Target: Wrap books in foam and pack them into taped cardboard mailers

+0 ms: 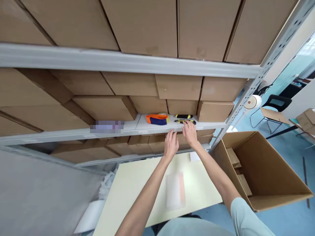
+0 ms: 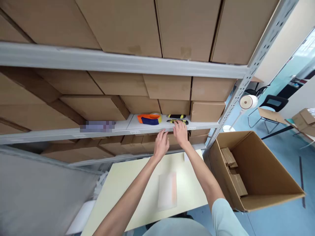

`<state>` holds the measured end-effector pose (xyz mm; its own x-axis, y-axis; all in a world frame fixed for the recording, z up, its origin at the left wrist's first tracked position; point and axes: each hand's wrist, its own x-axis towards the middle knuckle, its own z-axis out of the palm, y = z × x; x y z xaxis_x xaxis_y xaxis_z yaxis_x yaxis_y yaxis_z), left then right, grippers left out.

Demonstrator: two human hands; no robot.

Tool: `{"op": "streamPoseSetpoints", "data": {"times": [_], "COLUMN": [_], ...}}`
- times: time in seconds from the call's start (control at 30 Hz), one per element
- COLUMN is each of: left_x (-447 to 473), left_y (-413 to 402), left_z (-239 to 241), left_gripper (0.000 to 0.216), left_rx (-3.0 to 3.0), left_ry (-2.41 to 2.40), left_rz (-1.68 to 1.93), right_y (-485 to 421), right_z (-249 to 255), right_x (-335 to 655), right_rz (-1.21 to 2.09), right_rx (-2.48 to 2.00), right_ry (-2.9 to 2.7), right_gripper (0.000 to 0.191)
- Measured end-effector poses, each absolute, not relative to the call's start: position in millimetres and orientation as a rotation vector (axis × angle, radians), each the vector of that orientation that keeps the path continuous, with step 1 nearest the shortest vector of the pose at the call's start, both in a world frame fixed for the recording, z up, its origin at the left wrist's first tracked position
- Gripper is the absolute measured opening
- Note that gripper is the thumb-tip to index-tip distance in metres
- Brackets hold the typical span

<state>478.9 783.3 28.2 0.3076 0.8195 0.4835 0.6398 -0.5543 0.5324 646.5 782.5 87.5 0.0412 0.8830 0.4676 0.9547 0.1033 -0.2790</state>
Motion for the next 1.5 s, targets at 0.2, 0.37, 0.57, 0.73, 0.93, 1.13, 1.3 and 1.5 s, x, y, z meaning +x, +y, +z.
{"op": "streamPoseSetpoints", "data": {"times": [0.2,0.37,0.57,0.73,0.93,1.13,1.3,1.5], "left_x": [509,518,515,502,477,443,407,355], "left_y": [807,792,773,721,597,500,502,584], "left_z": [84,78,70,32,-54,-116,-134,-159], "left_gripper": [0.054,0.048,0.045,0.033,0.041,0.046,0.034,0.022], "left_rx": [2.376,2.361,2.215,1.749,1.164,1.006,1.106,1.339], "left_ry": [1.326,1.331,1.363,1.367,1.305,1.342,1.433,1.66], "left_rz": [1.082,1.085,1.042,1.068,0.911,0.568,0.488,0.395], "right_y": [805,808,801,730,569,481,475,521], "right_z": [122,124,122,64,-37,-106,-139,-153], "right_x": [662,674,688,678,628,589,563,532], "right_rz": [-0.05,0.003,0.023,0.128,0.547,0.993,1.185,1.056], "right_rx": [-2.03,-2.037,-2.032,-1.792,-1.749,-1.937,-2.081,-2.224], "right_ry": [-1.934,-1.944,-1.932,-1.79,-1.755,-1.717,-1.573,-1.575], "right_gripper": [0.037,0.034,0.038,0.043,0.038,0.036,0.04,0.047]}}
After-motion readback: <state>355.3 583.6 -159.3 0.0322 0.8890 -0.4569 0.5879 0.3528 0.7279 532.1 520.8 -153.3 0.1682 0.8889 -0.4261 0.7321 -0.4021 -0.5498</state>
